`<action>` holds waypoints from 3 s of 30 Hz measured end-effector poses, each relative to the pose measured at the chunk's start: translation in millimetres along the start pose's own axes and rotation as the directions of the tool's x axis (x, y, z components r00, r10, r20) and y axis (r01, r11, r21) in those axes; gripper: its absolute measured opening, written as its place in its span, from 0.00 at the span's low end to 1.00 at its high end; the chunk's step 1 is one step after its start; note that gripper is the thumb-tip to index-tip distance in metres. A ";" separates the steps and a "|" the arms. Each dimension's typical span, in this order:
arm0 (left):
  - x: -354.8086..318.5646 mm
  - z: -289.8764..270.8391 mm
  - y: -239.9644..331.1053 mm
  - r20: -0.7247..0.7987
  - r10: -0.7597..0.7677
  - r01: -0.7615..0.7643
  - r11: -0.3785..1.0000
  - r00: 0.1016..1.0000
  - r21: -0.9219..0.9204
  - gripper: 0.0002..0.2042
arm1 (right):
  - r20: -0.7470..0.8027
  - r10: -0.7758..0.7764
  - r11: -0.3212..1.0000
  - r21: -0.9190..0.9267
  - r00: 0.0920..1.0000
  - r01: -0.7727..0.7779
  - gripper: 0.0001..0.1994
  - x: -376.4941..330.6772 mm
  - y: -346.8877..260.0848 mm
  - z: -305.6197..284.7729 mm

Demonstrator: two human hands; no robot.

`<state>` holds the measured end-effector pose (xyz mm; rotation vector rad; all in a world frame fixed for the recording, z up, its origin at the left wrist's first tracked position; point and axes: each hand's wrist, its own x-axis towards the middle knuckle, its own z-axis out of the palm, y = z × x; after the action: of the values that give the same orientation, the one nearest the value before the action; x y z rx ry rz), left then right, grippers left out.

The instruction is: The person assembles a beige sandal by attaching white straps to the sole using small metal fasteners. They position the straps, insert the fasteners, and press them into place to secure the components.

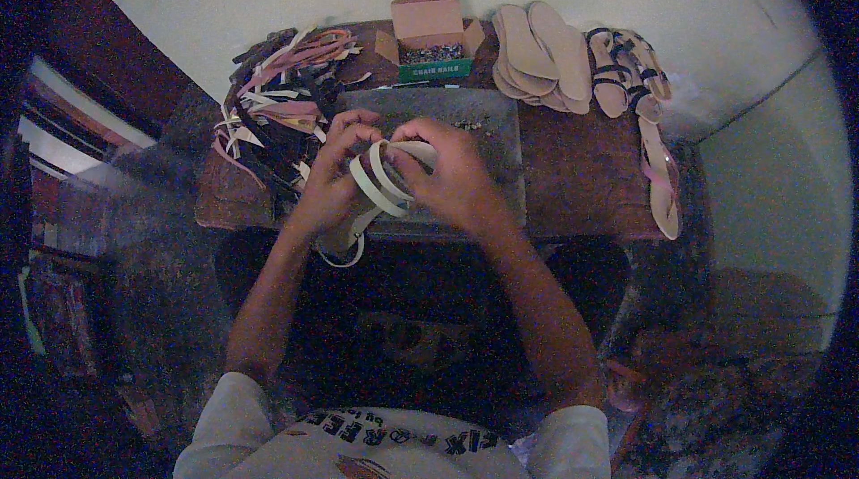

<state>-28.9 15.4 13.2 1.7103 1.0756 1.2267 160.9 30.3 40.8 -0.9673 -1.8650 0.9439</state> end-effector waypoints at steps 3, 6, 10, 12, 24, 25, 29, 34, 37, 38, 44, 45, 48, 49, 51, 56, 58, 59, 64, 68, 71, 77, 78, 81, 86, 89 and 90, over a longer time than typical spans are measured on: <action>0.0 -0.2 2.3 -0.013 -0.016 0.017 0.998 1.000 0.055 0.11 | 0.017 -0.018 1.000 0.006 1.000 0.018 0.08 1.2 5.2 -1.8; -0.5 -1.2 -2.4 -0.013 0.033 -0.031 0.986 0.999 0.165 0.11 | 0.036 -0.005 1.000 0.029 0.999 0.003 0.08 0.6 5.8 -1.9; -0.9 1.1 3.8 0.009 -0.034 0.033 0.994 0.999 0.106 0.11 | 0.058 0.028 0.999 0.016 0.998 -0.029 0.08 0.4 1.1 -4.3; -0.7 1.3 3.2 -0.003 -0.025 0.025 0.999 1.000 0.028 0.10 | 0.017 -0.007 1.000 0.011 1.000 0.007 0.08 0.1 -0.4 -1.4; 0.1 1.1 1.5 -0.014 0.022 -0.022 0.998 1.000 0.052 0.09 | -0.002 -0.152 0.988 -0.035 0.988 0.152 0.07 2.0 -1.6 -4.3; 0.5 0.2 1.7 -0.017 0.039 -0.037 0.996 0.999 0.083 0.09 | 0.003 -0.169 0.985 -0.034 0.986 0.169 0.06 2.2 -1.6 -4.9; -0.1 1.0 6.8 -0.039 0.061 -0.057 0.994 0.997 0.094 0.10 | 0.003 -0.118 0.993 0.002 0.993 0.118 0.07 0.4 -2.7 -6.3; 3.4 -0.2 11.9 -0.126 0.151 -0.134 0.982 0.981 0.131 0.13 | -0.088 0.019 0.994 0.108 0.996 -0.010 0.10 1.8 7.2 -1.8; 6.4 -5.9 2.9 -0.182 0.225 -0.189 0.963 0.957 0.194 0.15 | -0.104 0.047 0.996 0.084 0.993 -0.039 0.11 2.6 5.5 -9.6; 5.8 -6.8 2.8 -0.188 0.212 -0.178 0.967 0.959 0.182 0.15 | -0.125 0.066 0.996 0.071 0.990 -0.058 0.11 3.5 6.7 -10.6; 4.2 -6.4 2.0 -0.161 0.174 -0.137 0.967 0.972 0.217 0.14 | -0.185 0.141 0.990 0.002 0.973 -0.143 0.12 7.1 19.2 -15.1; 4.9 -6.1 4.1 -0.146 0.188 -0.153 0.963 0.971 0.222 0.14 | -0.188 0.127 0.991 -0.024 0.974 -0.134 0.12 6.8 23.6 -15.5; 2.9 0.8 9.5 -0.098 0.170 -0.141 0.958 0.981 0.249 0.15 | -0.133 0.119 0.991 -0.044 0.984 -0.126 0.12 6.2 22.5 -16.4; 1.8 3.6 12.3 -0.083 0.153 -0.126 0.957 0.985 0.263 0.15 | -0.102 0.121 0.991 -0.039 0.987 -0.126 0.11 5.8 20.3 -16.6; 3.2 5.5 21.4 -0.038 0.124 -0.115 0.974 0.991 0.193 0.15 | -0.164 0.134 0.990 -0.019 0.977 -0.139 0.11 5.6 18.1 -17.6; 3.3 4.7 24.2 0.023 0.111 -0.114 0.980 0.994 0.166 0.17 | -0.141 0.236 0.971 0.007 0.962 -0.237 0.10 8.5 27.9 -28.0; 3.2 5.6 31.8 0.030 0.136 -0.140 0.978 0.990 0.157 0.19 | -0.070 0.235 0.971 -0.036 0.969 -0.238 0.10 8.0 30.4 -29.8; 3.0 6.4 30.9 0.053 0.151 -0.158 0.976 0.987 0.152 0.19 | -0.038 0.197 0.980 -0.025 0.980 -0.198 0.10 8.1 30.3 -28.0; -0.5 2.9 25.0 0.080 0.017 -0.025 0.995 0.997 0.098 0.17 | 0.063 0.161 0.987 0.007 0.985 -0.162 0.12 9.1 30.2 -20.6; -0.9 0.1 18.6 0.098 -0.096 0.085 0.990 0.991 0.113 0.16 | 0.116 0.165 0.986 0.006 0.979 -0.167 0.12 6.1 32.1 -17.5; -0.7 0.7 21.2 0.122 -0.114 0.100 0.988 0.986 0.114 0.19 | 0.121 0.195 0.980 0.013 0.973 -0.198 0.12 6.4 30.5 -16.6; -1.3 -2.5 29.3 0.331 0.021 -0.021 1.000 0.943 -0.003 0.36 | 0.039 0.294 0.955 -0.030 0.955 -0.293 0.13 7.7 52.4 -30.5; -0.7 -1.7 32.4 0.327 0.043 -0.053 0.998 0.944 0.024 0.38 | 0.033 0.314 0.949 -0.005 0.949 -0.314 0.13 7.7 61.9 -32.8; -1.4 -2.7 29.2 0.287 0.046 -0.073 0.994 0.957 0.084 0.40 | 0.048 0.382 0.924 0.001 0.923 -0.383 0.14 10.1 57.2 -33.0; -0.5 0.0 15.7 0.278 0.045 -0.075 0.992 0.960 0.100 0.40 | 0.023 0.345 0.933 -0.120 0.938 -0.340 0.15 10.4 53.8 -28.4; -0.4 1.3 17.3 0.245 0.039 -0.075 0.987 0.969 0.142 0.39 | -0.027 0.340 0.934 -0.107 0.940 -0.341 0.15 9.6 60.4 -29.6; -0.8 0.7 21.5 0.226 0.008 -0.041 0.989 0.974 0.141 0.39 | -0.071 0.347 0.930 -0.107 0.935 -0.353 0.15 9.4 65.2 -30.2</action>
<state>-24.1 6.9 32.4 1.9265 1.0287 0.9602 201.4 73.6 -1.0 -1.4180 -1.7524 1.0122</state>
